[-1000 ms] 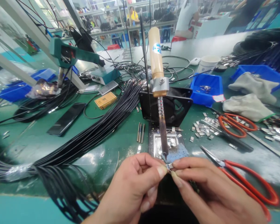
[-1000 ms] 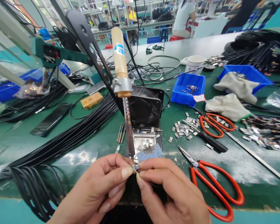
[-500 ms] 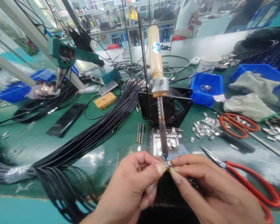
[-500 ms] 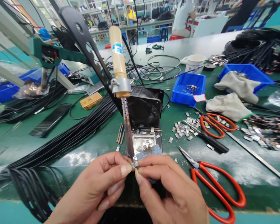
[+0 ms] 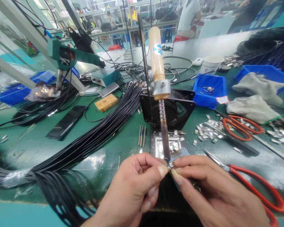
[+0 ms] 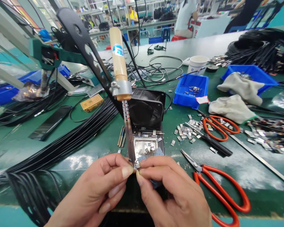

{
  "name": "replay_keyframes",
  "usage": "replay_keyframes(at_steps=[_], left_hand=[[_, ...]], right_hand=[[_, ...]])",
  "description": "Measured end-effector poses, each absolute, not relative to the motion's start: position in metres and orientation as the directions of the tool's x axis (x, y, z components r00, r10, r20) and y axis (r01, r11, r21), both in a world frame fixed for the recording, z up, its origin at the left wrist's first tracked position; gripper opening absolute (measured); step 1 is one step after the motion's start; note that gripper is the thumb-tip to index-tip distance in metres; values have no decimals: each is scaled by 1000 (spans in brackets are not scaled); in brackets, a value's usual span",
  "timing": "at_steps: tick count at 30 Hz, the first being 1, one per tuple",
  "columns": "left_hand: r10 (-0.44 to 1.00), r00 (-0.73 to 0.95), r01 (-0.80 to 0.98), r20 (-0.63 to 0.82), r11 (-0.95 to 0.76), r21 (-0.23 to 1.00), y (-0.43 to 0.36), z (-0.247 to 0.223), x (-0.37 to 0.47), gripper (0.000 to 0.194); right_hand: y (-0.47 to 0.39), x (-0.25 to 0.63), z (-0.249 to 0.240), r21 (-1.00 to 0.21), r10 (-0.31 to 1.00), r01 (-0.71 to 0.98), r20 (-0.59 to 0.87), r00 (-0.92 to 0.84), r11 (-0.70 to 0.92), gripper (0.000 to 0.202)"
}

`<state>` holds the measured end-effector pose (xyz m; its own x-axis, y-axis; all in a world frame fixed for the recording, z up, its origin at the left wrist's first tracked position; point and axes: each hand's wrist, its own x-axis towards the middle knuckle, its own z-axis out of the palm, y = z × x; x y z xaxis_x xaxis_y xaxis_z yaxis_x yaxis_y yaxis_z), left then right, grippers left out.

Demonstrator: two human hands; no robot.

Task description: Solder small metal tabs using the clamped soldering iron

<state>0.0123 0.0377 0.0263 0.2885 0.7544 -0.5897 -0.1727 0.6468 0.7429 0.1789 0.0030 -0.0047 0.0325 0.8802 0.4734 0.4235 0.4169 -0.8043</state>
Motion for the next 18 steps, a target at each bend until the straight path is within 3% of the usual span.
replay_keyframes(at_steps=[18], left_hand=[[758,283,-185,-588,645,742,38,26,12,28]], right_hand=[[0,182,-8,-826,903,403,430,-3,394,14]])
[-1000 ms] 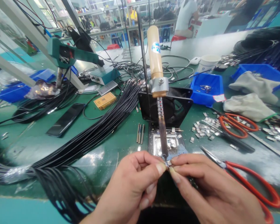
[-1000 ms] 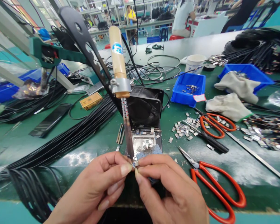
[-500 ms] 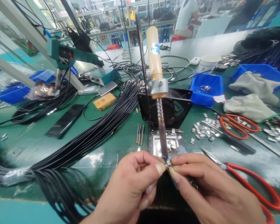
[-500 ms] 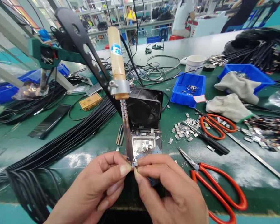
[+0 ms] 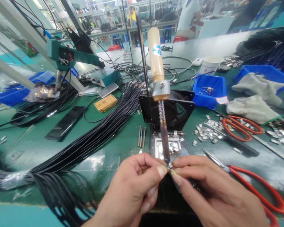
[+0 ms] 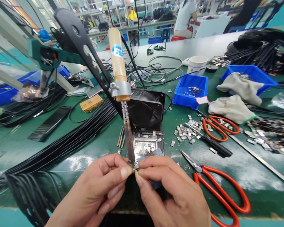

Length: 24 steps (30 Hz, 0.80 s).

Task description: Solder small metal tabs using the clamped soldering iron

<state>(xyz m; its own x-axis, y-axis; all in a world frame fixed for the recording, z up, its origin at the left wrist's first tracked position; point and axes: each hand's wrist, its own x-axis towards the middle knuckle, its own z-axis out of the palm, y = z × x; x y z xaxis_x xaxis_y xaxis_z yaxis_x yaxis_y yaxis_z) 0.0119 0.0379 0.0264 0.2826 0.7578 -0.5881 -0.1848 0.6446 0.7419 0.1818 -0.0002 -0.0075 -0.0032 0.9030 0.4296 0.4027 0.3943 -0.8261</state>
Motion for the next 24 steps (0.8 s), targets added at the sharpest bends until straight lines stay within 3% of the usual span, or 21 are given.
replay_keyframes(at_steps=[19,24], left_hand=[[761,296,-181,-577,638,749,35,28,10,27],[760,296,-181,-579,640,747,35,26,11,27]], right_hand=[[2,180,-8,-829,891,381,452,29,408,12],[0,180,-8,-853,916,373,401,24,364,15]])
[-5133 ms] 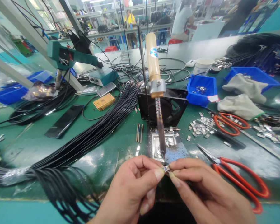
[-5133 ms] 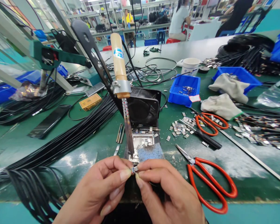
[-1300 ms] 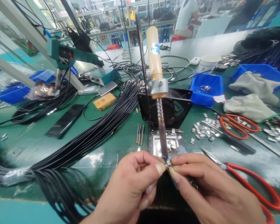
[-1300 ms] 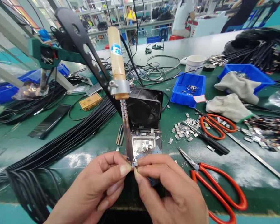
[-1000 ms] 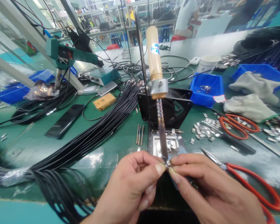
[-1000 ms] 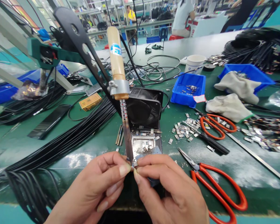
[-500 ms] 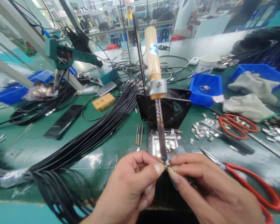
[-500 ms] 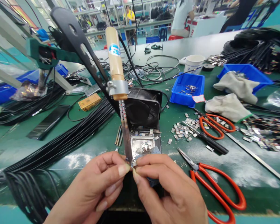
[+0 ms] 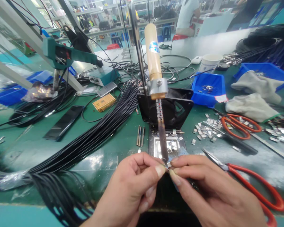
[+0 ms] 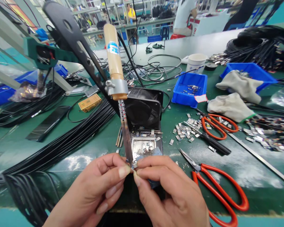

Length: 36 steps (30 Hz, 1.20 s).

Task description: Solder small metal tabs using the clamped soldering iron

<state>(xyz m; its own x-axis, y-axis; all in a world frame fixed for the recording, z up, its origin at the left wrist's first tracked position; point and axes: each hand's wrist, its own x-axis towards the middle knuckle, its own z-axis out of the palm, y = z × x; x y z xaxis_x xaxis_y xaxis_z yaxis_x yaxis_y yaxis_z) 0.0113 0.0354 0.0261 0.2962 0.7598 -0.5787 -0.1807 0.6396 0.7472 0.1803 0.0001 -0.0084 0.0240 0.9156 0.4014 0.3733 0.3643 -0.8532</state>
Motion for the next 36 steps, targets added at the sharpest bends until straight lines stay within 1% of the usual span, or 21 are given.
replay_keyframes(at_steps=[4,12,18,22,26,32,36], left_hand=[[759,282,-174,-587,642,746,36,26,13,28],[758,285,-189,-586,644,741,37,26,13,28],[762,297,-183,-576,637,749,38,25,14,28],[761,297,-185,-577,639,747,38,25,14,28],[768,291,-187,-571,631,753,38,25,12,28],[773,295,-190,-561,623,759,37,24,11,29],[772,284,-175,-569,625,761,36,24,9,29]], right_hand=[[-1,182,-10,-858,920,364,391,9,361,16],[-2,181,-12,-869,923,350,384,32,349,14],[0,180,-11,-850,904,364,424,44,381,13],[1,179,-10,-862,912,356,405,58,360,14],[2,179,-9,-851,899,350,435,53,391,13],[0,180,-8,-857,904,346,424,51,382,12],[-1,178,-9,-847,912,383,409,24,370,15]])
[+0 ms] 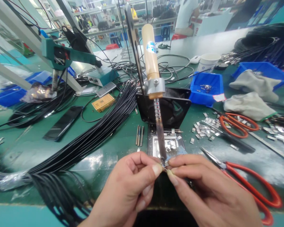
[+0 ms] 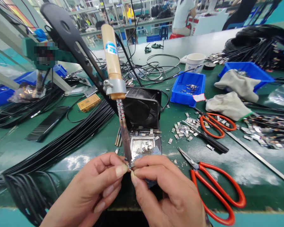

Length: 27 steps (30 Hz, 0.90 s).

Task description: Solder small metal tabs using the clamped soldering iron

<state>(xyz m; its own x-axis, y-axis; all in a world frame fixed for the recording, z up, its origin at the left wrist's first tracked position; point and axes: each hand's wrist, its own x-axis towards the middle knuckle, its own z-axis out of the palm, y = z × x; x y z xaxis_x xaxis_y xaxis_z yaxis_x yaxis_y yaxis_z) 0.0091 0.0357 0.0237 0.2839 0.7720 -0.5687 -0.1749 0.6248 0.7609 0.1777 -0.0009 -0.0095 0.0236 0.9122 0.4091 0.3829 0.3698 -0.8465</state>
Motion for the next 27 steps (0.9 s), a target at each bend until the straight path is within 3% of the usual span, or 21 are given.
replay_keyframes(at_steps=[10,17,19,21,23,27], left_hand=[[766,286,-182,-576,633,752,35,22,10,29],[753,328,-208,-570,646,734,36,23,10,29],[741,333,-194,-584,660,726,35,22,9,30],[734,332,-176,-593,666,725,33,21,6,30],[728,337,-165,-597,670,724,31,20,4,30],[722,361,-148,-590,669,728,24,19,-2,29]], right_hand=[[-1,177,-10,-846,902,365,431,39,388,12],[-8,184,-7,-863,920,400,377,105,307,10],[-11,194,-7,-811,896,532,398,197,243,6],[-10,206,-9,-738,897,662,373,239,130,16],[-8,214,-12,-668,929,740,319,188,80,23],[1,213,-18,-428,933,895,358,39,127,31]])
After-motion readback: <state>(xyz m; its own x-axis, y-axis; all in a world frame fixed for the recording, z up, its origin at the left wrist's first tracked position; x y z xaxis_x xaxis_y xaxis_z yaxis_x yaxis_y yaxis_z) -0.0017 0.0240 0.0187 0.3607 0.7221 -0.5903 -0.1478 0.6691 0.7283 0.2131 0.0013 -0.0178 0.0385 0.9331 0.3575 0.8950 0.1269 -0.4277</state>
